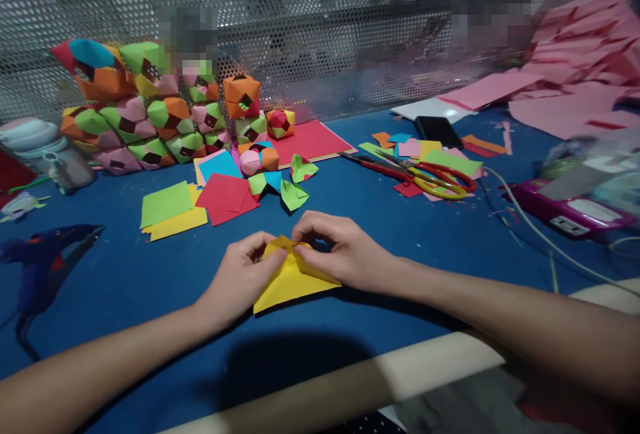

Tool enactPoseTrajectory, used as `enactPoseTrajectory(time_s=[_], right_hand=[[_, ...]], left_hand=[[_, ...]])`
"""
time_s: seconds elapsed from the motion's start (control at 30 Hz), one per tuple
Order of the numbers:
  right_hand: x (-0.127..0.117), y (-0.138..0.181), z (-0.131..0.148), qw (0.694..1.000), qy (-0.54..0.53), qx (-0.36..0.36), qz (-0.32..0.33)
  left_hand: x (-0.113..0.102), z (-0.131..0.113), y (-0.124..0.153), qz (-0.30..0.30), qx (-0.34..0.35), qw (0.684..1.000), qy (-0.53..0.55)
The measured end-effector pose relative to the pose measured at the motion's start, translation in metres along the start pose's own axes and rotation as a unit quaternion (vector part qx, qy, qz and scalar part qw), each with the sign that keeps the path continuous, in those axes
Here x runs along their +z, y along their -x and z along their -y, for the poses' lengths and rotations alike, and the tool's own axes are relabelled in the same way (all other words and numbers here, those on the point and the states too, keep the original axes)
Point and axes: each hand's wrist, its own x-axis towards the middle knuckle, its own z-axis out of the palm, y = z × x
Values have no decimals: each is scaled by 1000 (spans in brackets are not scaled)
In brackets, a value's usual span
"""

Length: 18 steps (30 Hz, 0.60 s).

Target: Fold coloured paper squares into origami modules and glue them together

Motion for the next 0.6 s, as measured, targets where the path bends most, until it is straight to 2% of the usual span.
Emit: enactPoseTrajectory(time_s=[0.2, 0.37, 0.6], right_hand=[[-3, 0, -6, 998, 13, -56, 18], [-5, 0, -7, 996, 37, -76, 17], [-7, 2, -15, 986, 71, -146, 35]], left_hand=[[-2, -1, -1, -7, 12, 1000, -19], [-5, 4, -1, 19, 4, 1000, 17], [-5, 5, 1, 46, 19, 998, 41]])
